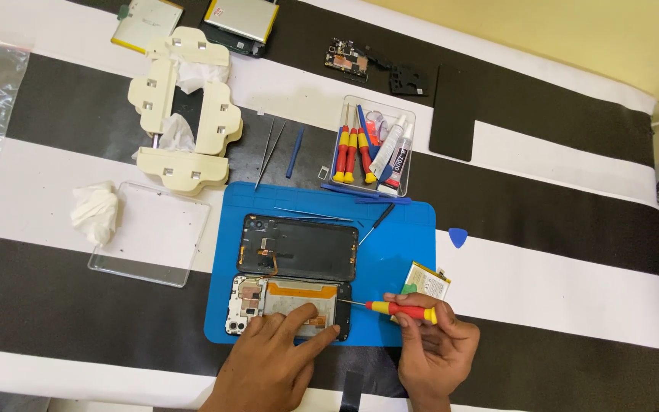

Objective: Disassembling and repairing a mobile phone using a screwdriver and other hand tools.

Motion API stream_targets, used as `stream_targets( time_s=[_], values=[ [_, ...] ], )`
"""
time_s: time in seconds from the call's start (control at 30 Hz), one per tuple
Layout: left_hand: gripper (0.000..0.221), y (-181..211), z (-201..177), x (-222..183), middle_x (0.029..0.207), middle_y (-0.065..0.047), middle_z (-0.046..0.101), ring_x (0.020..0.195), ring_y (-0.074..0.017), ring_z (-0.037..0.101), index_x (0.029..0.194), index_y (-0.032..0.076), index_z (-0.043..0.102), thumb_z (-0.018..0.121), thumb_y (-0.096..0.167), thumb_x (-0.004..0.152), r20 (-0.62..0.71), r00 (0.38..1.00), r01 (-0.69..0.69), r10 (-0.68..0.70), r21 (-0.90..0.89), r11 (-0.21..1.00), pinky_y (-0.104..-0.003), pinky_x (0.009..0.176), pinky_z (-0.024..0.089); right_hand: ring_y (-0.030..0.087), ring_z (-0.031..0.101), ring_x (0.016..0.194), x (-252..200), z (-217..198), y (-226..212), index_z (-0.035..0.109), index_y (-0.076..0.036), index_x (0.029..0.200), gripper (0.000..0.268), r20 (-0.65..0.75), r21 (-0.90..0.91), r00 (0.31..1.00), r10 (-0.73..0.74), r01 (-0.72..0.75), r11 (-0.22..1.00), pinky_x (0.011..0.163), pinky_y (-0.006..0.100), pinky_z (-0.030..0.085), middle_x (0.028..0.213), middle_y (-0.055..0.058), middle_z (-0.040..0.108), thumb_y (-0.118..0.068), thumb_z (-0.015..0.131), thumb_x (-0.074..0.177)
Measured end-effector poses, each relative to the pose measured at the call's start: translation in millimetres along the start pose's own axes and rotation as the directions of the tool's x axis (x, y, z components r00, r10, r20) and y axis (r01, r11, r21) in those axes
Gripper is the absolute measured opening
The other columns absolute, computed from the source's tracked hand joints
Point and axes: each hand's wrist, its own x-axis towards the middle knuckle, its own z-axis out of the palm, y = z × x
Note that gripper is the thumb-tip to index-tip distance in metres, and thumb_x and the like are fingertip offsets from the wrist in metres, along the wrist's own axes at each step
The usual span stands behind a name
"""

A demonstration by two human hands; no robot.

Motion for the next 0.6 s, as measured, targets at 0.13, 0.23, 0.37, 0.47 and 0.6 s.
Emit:
stream_targets(
  time_s=[0.13,0.23,0.37,0.47,0.6],
  values=[
    [0.057,-1.2,1.0,-0.6,0.144,-0.013,0.048,0.109,-0.0406,0.056,0.146,0.028,0.052,0.067,0.022,0.092,0.024,1.000,0.000,0.000,-0.009,1.000,-0.055,0.084,0.050,0.035,0.078,0.100,-2.5,-2.6,2.1,0.041,-0.008,0.120,0.040,0.006,-0.045,1.000,0.011,-0.011,0.999,0.085,0.041,0.071,0.109,0.026,0.069,0.007,0.065,0.092],
    [0.057,-1.3,1.2,-0.6,0.144,-0.013,0.048,0.111,-0.0408,0.055,0.147,0.029,0.051,0.066,0.021,0.093,0.035,0.999,0.015,-0.015,-0.016,1.000,-0.056,0.083,0.051,0.036,0.079,0.099,-0.8,-1.6,2.4,0.040,-0.007,0.121,0.040,0.005,-0.037,1.000,-0.009,0.009,0.999,0.085,0.041,0.071,0.108,0.027,0.068,0.008,0.063,0.093],
    [0.054,-0.9,0.7,-0.8,0.141,-0.012,0.050,0.107,-0.0390,0.057,0.145,0.027,0.054,0.066,0.020,0.093,-0.023,1.000,-0.016,0.016,-0.001,1.000,-0.054,0.081,0.051,0.036,0.077,0.101,0.2,-1.8,2.3,0.040,-0.006,0.121,0.040,0.025,-0.043,0.999,-0.038,0.039,0.998,0.085,0.041,0.071,0.108,0.028,0.068,0.009,0.064,0.092],
    [0.054,-0.5,0.2,-0.4,0.141,-0.012,0.050,0.108,-0.0397,0.057,0.145,0.028,0.053,0.066,0.020,0.093,-0.010,1.000,-0.009,0.009,0.004,1.000,-0.054,0.081,0.051,0.036,0.077,0.101,1.8,-1.3,1.2,0.040,-0.006,0.123,0.041,0.038,-0.046,0.997,-0.060,0.061,0.997,0.087,0.042,0.071,0.108,0.028,0.068,0.008,0.064,0.093],
    [0.053,0.1,1.0,-2.5,0.140,-0.015,0.051,0.104,-0.0407,0.058,0.144,0.026,0.054,0.065,0.020,0.092,-0.067,0.997,-0.030,0.033,0.039,0.999,-0.055,0.081,0.050,0.038,0.077,0.103,2.1,-2.6,1.2,0.039,-0.010,0.129,0.047,0.084,0.033,0.994,-0.073,0.071,0.997,0.092,0.049,0.070,0.110,0.027,0.068,0.009,0.062,0.094]
  ],
)
